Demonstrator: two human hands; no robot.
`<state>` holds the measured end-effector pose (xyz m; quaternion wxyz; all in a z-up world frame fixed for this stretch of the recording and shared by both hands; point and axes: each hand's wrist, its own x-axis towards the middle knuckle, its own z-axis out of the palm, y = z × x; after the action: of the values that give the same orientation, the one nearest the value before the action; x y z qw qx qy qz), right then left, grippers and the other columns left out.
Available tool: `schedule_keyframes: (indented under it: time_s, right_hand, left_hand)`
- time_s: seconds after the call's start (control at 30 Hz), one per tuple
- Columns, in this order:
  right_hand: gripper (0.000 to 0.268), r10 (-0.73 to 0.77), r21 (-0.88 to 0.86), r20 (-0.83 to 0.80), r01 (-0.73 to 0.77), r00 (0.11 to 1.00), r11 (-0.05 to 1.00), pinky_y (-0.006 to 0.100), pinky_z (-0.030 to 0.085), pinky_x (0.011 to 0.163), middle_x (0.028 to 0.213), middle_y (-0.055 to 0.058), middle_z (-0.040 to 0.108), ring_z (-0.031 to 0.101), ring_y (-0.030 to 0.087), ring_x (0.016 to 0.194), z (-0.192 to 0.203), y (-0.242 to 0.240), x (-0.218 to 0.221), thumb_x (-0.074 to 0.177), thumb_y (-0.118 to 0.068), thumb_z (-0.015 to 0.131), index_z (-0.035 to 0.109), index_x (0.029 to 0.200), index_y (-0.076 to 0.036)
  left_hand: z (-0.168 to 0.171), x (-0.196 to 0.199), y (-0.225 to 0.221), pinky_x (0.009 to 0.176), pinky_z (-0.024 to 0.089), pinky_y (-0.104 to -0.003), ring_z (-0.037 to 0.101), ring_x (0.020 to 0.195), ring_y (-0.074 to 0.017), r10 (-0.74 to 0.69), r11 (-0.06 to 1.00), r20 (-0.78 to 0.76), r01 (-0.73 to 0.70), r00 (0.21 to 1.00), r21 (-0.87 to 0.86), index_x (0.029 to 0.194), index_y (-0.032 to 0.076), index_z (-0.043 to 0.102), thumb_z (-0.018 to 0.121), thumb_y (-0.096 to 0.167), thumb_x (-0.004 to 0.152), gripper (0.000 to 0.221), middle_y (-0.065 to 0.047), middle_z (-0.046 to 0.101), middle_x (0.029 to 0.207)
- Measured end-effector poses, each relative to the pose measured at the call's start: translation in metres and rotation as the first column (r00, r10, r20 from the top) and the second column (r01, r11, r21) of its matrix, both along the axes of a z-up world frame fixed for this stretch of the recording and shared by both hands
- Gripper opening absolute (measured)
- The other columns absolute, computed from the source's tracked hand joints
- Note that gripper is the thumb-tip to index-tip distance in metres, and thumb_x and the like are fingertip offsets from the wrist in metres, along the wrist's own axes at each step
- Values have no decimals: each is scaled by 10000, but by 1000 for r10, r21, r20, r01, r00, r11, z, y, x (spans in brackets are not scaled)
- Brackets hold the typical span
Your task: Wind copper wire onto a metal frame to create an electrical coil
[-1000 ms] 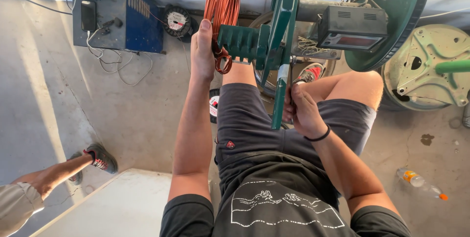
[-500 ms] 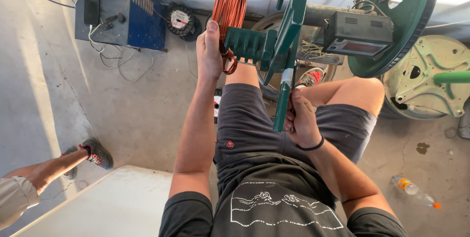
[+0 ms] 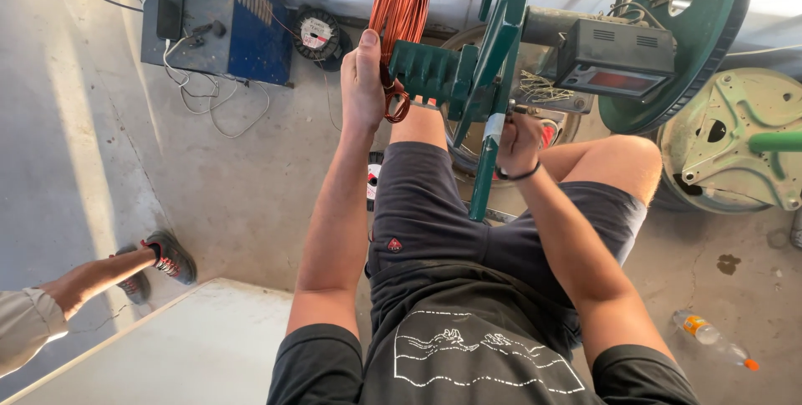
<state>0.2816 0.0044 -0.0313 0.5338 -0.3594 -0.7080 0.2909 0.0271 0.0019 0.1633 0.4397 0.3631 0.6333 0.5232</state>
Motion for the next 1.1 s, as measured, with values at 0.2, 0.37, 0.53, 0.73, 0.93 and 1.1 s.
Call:
schedule_keyframes:
  time_s: [0.2, 0.37, 0.53, 0.73, 0.93, 1.1]
  right_hand:
    - [309, 134, 330, 65, -148, 989, 932, 456, 485, 885, 999, 144, 621, 613, 342, 955, 45, 53, -5, 1127, -226, 423, 621, 989, -33]
    - [406, 316, -65, -125, -326, 941, 943, 345, 468, 706, 979, 98, 612, 578, 196, 776, 7, -3, 16, 1151, -290, 348, 608, 1132, 21]
    - [504, 405, -516, -550, -678, 731, 524, 246, 328, 566, 697, 6, 407, 363, 105, 565, 30, -39, 34, 1071, -518, 454, 456, 798, -95]
    - [490, 124, -469, -853, -848, 508, 249, 467, 554, 575, 494, -4, 361, 388, 148, 382, 58, -68, 34, 1130, -412, 377, 429, 763, -91]
    - [478, -244, -432, -871, -901, 426, -32, 344, 476, 446, 448, -24, 311, 399, 133, 340, 132, -86, 14, 1084, -517, 395, 445, 772, -158]
    - [498, 241, -651, -561, -602, 792, 462, 336, 426, 450, 567, 13, 416, 454, 160, 442, 63, -46, 25, 1102, -477, 370, 462, 778, -111]
  left_hand:
    - [0, 1, -2, 447, 384, -258, 543, 423, -131, 19, 1000, 5, -19, 1000, -4, 553, 146, 463, 347, 557, 957, 587, -17, 524, 468]
    - [1, 0, 2, 456, 393, -263, 540, 421, -133, 32, 999, -22, -33, 999, -42, 564, 120, 482, 335, 531, 948, 581, -54, 562, 462]
    - [-13, -1, 1, 408, 385, -255, 579, 427, -139, 37, 999, -7, -36, 999, 18, 593, 111, 503, 360, 560, 934, 582, -48, 549, 480]
    - [-26, -5, 2, 515, 523, -265, 645, 465, -181, -26, 972, -103, 49, 994, 229, 559, 102, 640, 344, 470, 1020, 660, -77, 586, 449]
    - [-12, -2, 2, 435, 400, -245, 596, 428, -135, 30, 999, -28, -29, 999, 33, 577, 134, 433, 355, 572, 949, 580, -16, 539, 476]
    - [-12, -2, 1, 429, 397, -241, 601, 429, -141, 20, 999, -13, -20, 1000, 26, 577, 133, 435, 354, 586, 944, 589, -16, 531, 482]
